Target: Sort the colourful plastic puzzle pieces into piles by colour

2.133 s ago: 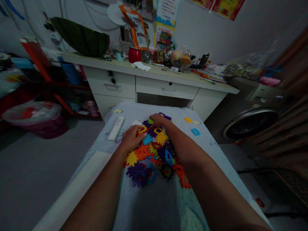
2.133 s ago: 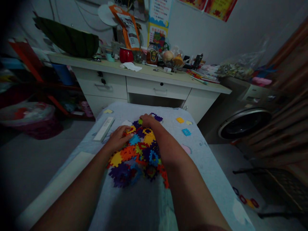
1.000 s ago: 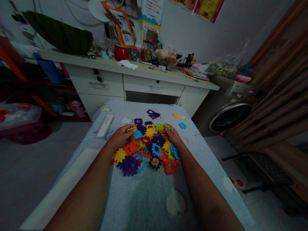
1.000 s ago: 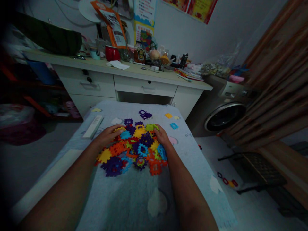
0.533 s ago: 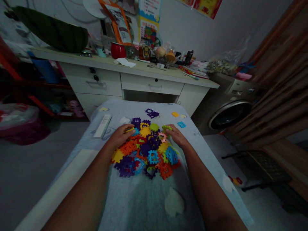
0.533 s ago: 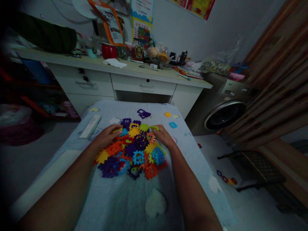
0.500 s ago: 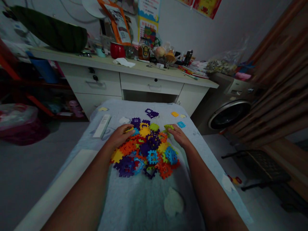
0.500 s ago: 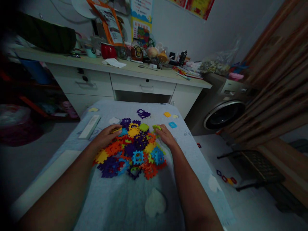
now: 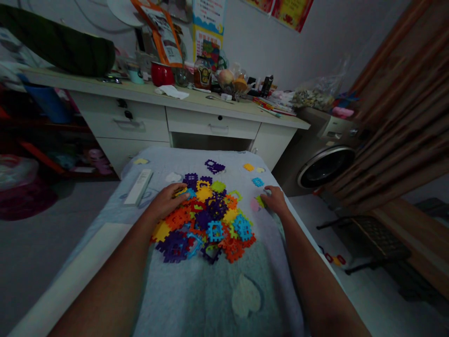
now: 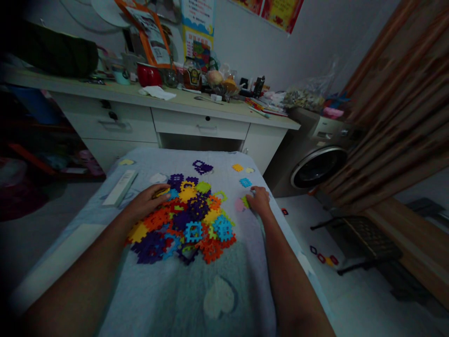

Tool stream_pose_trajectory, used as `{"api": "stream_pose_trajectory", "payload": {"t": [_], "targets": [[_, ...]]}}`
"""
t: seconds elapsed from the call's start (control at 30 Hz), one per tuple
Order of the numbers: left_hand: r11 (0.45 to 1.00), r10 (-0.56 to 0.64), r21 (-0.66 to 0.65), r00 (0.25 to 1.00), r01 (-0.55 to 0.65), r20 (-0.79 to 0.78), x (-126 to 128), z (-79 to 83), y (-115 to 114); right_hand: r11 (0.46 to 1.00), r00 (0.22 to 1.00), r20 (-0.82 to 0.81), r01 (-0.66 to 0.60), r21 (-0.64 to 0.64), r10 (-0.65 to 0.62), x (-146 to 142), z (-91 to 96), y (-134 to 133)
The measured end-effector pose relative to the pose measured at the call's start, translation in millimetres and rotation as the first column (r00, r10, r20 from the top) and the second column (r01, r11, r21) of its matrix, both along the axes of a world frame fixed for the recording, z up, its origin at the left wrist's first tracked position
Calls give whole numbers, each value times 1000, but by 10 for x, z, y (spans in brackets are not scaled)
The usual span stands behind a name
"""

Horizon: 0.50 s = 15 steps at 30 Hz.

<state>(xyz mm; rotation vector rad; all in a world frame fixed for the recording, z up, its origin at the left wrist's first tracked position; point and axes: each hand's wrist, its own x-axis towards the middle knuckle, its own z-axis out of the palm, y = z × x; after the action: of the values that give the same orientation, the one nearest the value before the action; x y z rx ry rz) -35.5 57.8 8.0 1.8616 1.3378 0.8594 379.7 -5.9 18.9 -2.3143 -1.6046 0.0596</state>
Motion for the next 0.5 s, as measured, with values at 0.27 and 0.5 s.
{"api": "stream_pose_trajectory", "payload": {"t": [0.27,0.5], "targets": [[1000,-3,-10,1000,3,20,-13,-35,10,995,994,69,83,-50,-80,-74,17,563],[1000,1,-15,999,-1,38,-19,-38,13,996,997,54,60,-64,-56,-134,87,926]]}}
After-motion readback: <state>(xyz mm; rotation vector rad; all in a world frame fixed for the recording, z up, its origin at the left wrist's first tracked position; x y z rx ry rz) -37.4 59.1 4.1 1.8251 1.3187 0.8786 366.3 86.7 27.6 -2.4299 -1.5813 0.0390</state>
